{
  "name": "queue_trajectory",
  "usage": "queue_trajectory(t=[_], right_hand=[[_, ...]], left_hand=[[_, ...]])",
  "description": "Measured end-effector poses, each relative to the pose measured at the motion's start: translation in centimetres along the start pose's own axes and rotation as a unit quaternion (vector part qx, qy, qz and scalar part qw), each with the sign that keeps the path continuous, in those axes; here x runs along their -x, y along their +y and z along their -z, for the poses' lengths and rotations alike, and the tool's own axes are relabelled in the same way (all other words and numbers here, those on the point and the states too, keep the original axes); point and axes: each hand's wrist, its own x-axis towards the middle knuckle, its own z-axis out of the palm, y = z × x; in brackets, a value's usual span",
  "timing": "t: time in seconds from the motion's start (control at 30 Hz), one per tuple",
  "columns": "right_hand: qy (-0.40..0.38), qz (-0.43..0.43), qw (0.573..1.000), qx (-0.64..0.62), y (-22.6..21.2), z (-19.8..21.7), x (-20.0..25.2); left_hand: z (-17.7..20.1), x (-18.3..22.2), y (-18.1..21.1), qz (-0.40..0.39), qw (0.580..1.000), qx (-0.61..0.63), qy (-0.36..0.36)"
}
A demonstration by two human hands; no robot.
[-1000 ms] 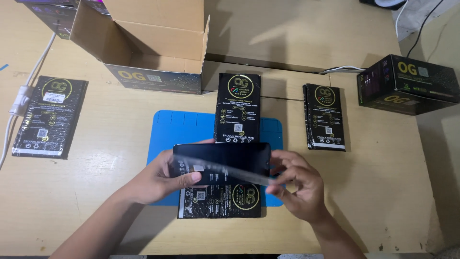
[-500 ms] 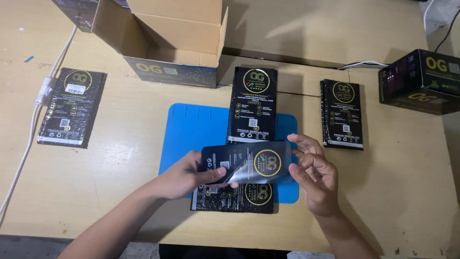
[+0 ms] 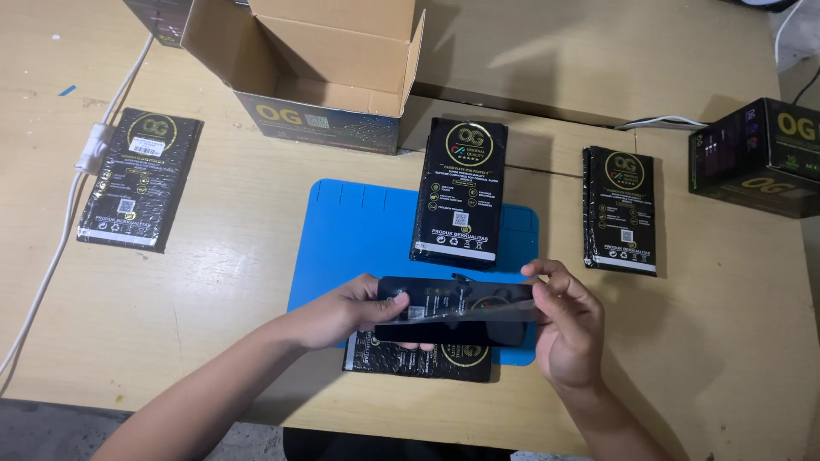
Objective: Inspecting, marking, and packaging a phone display assembly.
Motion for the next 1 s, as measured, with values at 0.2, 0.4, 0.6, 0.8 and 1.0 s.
queue_trajectory(t=[0.2,0.4,0.6,0.8,1.0], right_hand=[[-0.026,0.066,0.997,0.043,-0.2,-0.2,0.4],[-0.02,0.039,0.998,0.034,-0.4,-0.6,0.6],[-0.028,0.045,0.998,0.033,-0.5,-1.0,0.6],[-0.07,0.095,0.992,0.038,-0.8,-0.9,1.0],[-0.112,0.138,0.982,0.058,-1.0,-0.7,1.3]], left_hand=[[0.2,-0.3,-0.4,-0.011,1.0,0.019,0.018],[-0.8,-0.1,1.7,0.059,0.992,-0.044,0.106],[-1.1,-0.3,2.6,-0.021,0.994,0.098,0.037],[-0.8,-0.9,1.6,-0.005,0.983,0.178,0.047],[-0.3,-1.0,1.2,0.001,0.98,0.191,0.051]])
